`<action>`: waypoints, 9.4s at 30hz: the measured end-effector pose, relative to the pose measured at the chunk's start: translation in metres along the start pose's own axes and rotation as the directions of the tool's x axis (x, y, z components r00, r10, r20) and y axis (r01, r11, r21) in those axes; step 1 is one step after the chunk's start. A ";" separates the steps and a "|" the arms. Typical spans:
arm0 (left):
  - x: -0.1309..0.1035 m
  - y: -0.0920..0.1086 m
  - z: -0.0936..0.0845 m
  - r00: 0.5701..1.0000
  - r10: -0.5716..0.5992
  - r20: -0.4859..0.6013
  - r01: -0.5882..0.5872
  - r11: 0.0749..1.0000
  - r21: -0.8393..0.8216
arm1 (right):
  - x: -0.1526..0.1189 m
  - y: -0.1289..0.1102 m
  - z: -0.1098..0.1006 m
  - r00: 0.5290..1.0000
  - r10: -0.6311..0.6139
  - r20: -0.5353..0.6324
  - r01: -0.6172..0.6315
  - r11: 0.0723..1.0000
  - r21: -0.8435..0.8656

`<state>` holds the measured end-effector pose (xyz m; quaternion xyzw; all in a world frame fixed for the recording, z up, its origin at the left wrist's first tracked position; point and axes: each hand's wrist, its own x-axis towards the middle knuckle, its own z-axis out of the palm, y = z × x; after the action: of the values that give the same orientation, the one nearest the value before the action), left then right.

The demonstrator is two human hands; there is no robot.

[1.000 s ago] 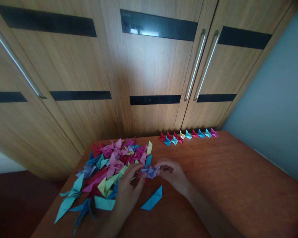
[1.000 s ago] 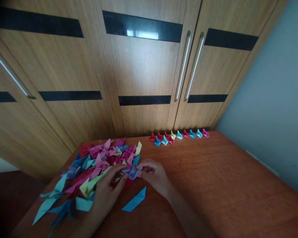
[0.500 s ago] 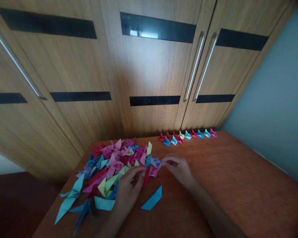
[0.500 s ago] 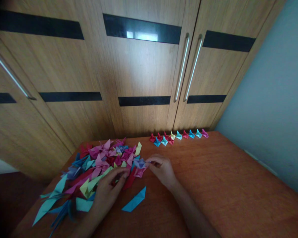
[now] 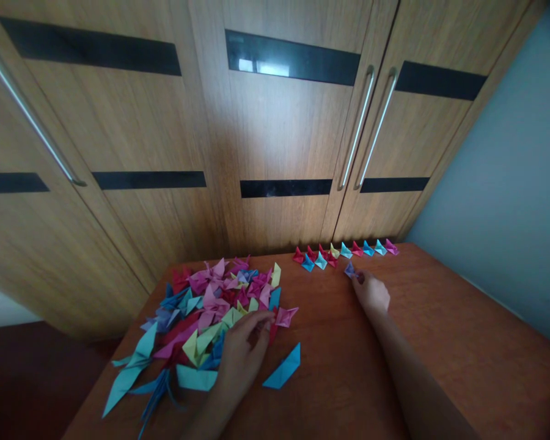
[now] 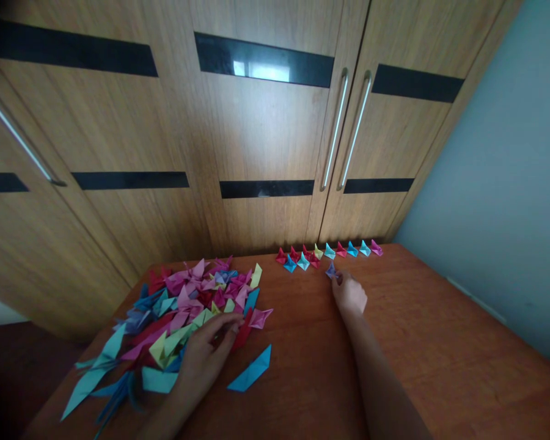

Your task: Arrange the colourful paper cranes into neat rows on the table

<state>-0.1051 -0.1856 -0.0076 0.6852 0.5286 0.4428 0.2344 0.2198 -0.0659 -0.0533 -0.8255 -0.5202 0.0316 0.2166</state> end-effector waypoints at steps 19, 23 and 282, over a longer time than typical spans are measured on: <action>0.000 0.006 -0.001 0.999 0.038 0.024 -0.039 0.998 0.046 | 0.040 -0.019 0.018 0.983 -0.183 -0.016 0.172 0.949 -0.262; 0.000 0.007 -0.001 0.999 0.034 0.021 -0.035 0.997 0.062 | 0.043 -0.018 0.020 0.982 -0.191 -0.012 0.181 0.948 -0.263; 0.005 0.012 -0.009 0.994 -0.105 -0.003 0.104 0.985 -0.135 | -0.126 -0.093 -0.027 0.707 -0.707 -0.011 0.394 0.381 0.836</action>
<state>-0.1061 -0.1860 0.0082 0.6370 0.5338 0.4681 0.3004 0.0910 -0.1510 -0.0144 -0.3929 -0.7266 0.3282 0.4583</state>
